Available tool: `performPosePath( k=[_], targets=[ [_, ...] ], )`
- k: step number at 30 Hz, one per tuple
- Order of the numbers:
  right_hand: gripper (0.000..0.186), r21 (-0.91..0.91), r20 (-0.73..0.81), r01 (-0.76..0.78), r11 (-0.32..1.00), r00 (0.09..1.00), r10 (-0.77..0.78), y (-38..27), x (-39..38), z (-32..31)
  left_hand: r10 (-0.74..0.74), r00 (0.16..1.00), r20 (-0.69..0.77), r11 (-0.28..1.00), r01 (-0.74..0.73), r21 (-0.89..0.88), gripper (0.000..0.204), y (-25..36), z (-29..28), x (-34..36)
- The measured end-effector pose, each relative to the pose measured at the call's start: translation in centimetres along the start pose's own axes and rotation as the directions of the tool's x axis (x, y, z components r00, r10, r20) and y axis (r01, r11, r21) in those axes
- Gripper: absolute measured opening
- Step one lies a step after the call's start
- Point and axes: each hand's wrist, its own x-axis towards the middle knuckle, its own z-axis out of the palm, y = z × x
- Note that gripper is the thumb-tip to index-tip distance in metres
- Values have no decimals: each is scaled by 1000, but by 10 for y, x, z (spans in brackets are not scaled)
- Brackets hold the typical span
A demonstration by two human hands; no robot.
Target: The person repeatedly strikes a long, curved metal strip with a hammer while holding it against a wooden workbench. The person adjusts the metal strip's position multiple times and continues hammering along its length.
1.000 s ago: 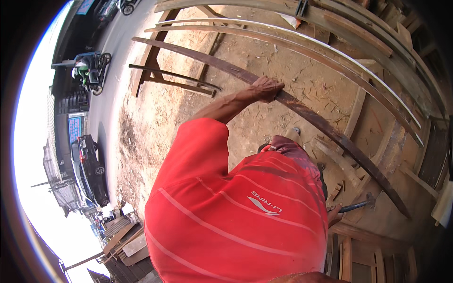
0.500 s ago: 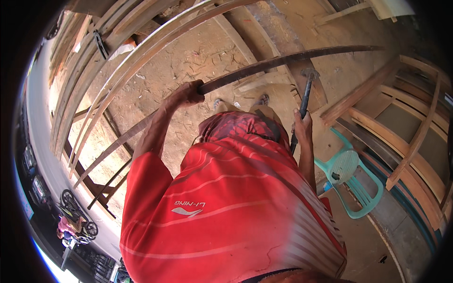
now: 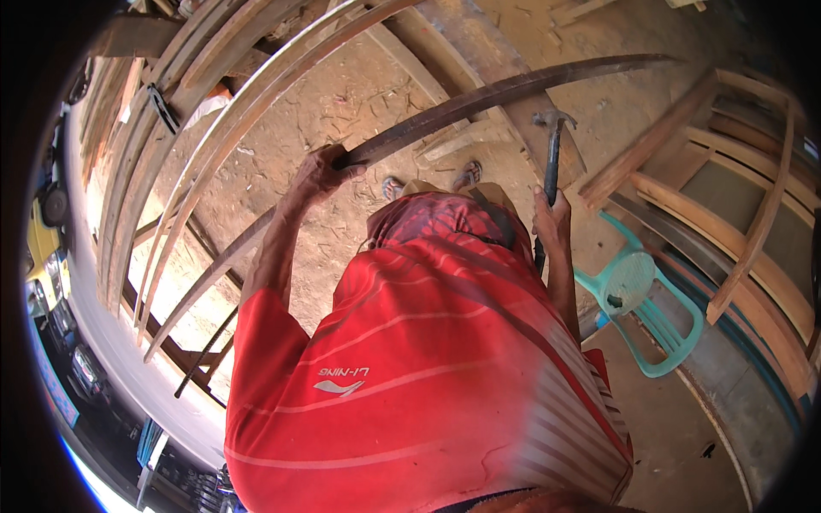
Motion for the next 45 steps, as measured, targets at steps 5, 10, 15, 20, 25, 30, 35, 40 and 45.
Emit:
performPosePath(
  k=[5,10,15,20,25,30,35,40,45],
  targets=[
    [48,-75,-34,206,976,977,-209,-19,-15,4,-23,999,-33,991,19,-130,85,-36,18,1],
    [41,-64,-82,482,874,870,-486,-78,-52,7,-25,1000,4,999,25,21,83,-31,19,6],
    [27,-71,-186,809,584,565,-804,-114,-61,15,-39,993,-113,981,59,185,76,-24,27,-2],
    [31,-557,125,414,720,899,-421,-64,-25,40,-63,988,-141,975,91,204,74,-19,25,-2],
    [43,-302,90,421,855,906,-415,-63,-19,43,-45,999,-19,981,48,188,78,-19,15,3],
    [39,-100,60,404,909,915,-400,-78,-23,25,57,991,-119,988,-39,150,70,1,10,-17],
    [37,410,52,403,818,885,-462,-130,-50,-14,234,848,-475,958,-116,263,43,12,63,-34],
    [54,638,173,411,651,748,-641,-156,-50,-65,281,847,-451,940,-147,309,43,6,68,-34],
    [50,431,140,529,731,761,-633,-166,-50,-76,417,790,-450,886,-243,395,47,31,69,-47]
  ],
)
